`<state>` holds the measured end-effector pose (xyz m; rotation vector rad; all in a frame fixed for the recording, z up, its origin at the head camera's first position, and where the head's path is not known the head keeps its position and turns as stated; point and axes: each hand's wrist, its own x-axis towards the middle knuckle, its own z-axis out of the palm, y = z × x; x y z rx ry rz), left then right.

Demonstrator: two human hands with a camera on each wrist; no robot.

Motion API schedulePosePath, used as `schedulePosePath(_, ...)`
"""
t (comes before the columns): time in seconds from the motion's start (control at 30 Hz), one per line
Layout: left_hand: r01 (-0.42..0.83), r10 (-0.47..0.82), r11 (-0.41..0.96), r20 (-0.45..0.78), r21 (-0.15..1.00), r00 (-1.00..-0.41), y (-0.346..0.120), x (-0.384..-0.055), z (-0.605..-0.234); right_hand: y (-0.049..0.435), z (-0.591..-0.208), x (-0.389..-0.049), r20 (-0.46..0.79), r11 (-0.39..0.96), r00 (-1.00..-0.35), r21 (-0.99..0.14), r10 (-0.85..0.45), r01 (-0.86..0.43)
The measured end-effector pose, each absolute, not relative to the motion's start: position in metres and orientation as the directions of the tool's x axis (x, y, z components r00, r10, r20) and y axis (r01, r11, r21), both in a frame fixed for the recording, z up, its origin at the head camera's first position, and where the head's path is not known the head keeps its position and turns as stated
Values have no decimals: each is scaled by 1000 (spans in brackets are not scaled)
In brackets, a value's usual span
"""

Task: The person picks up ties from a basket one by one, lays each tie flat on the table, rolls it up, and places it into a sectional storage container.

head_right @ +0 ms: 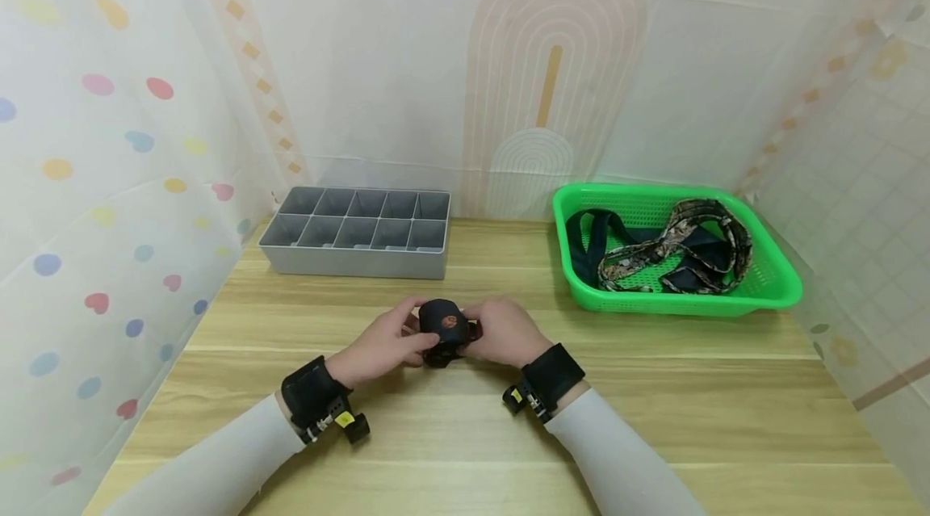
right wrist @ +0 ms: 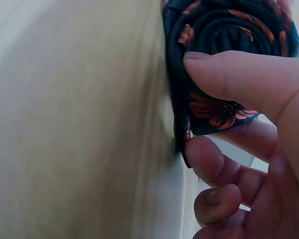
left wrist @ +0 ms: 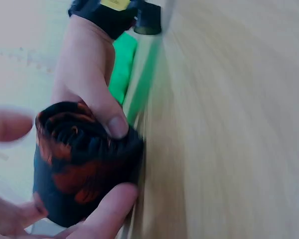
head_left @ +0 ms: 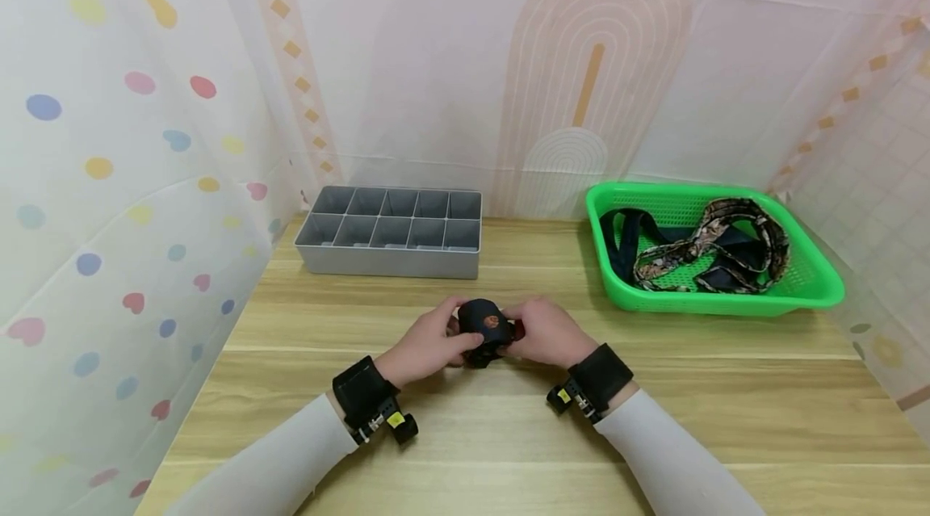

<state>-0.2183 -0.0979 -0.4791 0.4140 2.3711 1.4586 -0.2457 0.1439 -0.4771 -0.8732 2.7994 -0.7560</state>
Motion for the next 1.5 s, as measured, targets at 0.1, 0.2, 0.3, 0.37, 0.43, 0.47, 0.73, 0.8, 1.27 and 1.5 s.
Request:
schedulePosePath(0.1, 6, 359, 364, -134, 931, -924, -97, -218, -481, 140, -477, -243, 66, 700, -822, -490, -565, -520)
schedulePosePath(0.2, -62, 307, 262, -144, 963, -941, -94, -215, -482, 137, -478, -241, 86, 685, -817, -501, -570, -530)
schedulePosePath(0.3, -112, 254, 161, -151, 981, -955, -90, -213, -483, 134, -479, -240, 108, 676, -821, -514, -560, -528)
schedulePosePath(0.37, -135, 225, 103, -155, 986, -962, -88, -212, -482, 133, -480, -239, 132, 666, -824, -526, -551, -529)
schedulePosePath(0.43, -154, 209, 43, -160, 987, -965, -87, -211, -481, 130, -481, -239, 157, 651, -826, -543, -541, -530)
schedulePosePath(0.47, -161, 207, 10, -159, 987, -965, -87, -211, -480, 129, -481, -238, 175, 643, -825, -547, -538, -536)
schedulePosePath(0.73, -193, 253, -202, -139, 960, -958, -88, -211, -474, 128, -473, -234, 242, 598, -813, -573, -530, -561)
schedulePosePath(0.8, -179, 241, -198, -129, 964, -962, -89, -212, -473, 131, -469, -235, 208, 556, -827, -651, -523, -516)
schedulePosePath(1.27, -112, 206, -142, -82, 983, -975, -92, -217, -476, 133, -470, -242, 18, 158, -902, -983, -431, -95)
schedulePosePath(1.5, -130, 161, -163, -104, 978, -982, -92, -216, -474, 131, -471, -242, 5, 144, -930, -988, -368, -62)
